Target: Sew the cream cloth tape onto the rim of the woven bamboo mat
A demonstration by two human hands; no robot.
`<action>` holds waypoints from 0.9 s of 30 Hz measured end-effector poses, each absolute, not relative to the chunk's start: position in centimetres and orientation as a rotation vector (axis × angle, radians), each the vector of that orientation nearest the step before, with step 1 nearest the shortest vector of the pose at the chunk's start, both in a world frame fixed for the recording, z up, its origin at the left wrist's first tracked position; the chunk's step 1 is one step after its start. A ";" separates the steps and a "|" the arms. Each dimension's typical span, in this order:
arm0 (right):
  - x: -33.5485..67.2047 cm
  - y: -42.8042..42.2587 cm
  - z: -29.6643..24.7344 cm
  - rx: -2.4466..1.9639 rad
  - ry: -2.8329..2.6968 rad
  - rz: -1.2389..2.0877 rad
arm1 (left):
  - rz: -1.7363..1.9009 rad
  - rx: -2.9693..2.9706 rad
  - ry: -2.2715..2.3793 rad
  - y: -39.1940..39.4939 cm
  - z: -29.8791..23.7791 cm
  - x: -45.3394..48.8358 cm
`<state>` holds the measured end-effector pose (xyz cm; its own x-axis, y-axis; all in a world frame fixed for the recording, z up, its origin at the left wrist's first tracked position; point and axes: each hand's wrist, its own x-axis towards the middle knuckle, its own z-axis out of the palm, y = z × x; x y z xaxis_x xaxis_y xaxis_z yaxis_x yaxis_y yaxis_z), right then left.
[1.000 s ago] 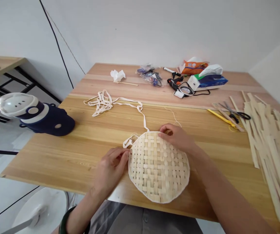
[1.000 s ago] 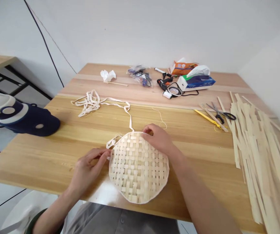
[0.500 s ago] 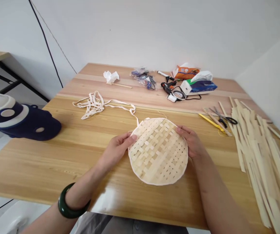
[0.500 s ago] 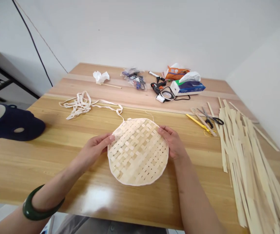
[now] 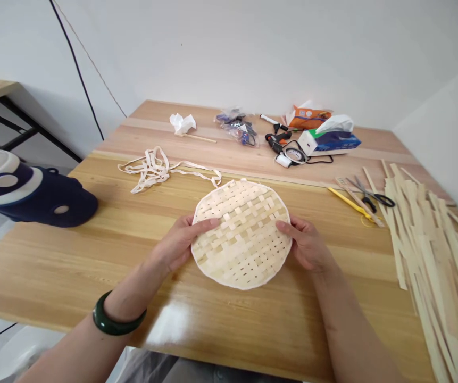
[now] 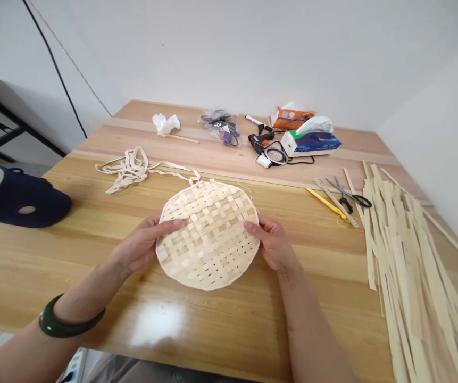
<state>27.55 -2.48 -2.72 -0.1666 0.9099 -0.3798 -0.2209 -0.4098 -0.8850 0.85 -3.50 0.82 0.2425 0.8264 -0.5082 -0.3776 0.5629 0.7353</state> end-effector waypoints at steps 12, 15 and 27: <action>27.6 -2.9 -2.5 -1.277 -0.921 1.907 | 0.823 0.587 0.997 -3.6 0.4 0.1; 27.8 -2.8 -2.6 -1.274 -0.907 1.873 | 0.869 0.549 0.899 -3.4 0.4 -0.3; 27.5 -2.7 -2.5 -1.306 -0.831 1.825 | 1.022 0.591 0.870 -4.9 0.6 -0.1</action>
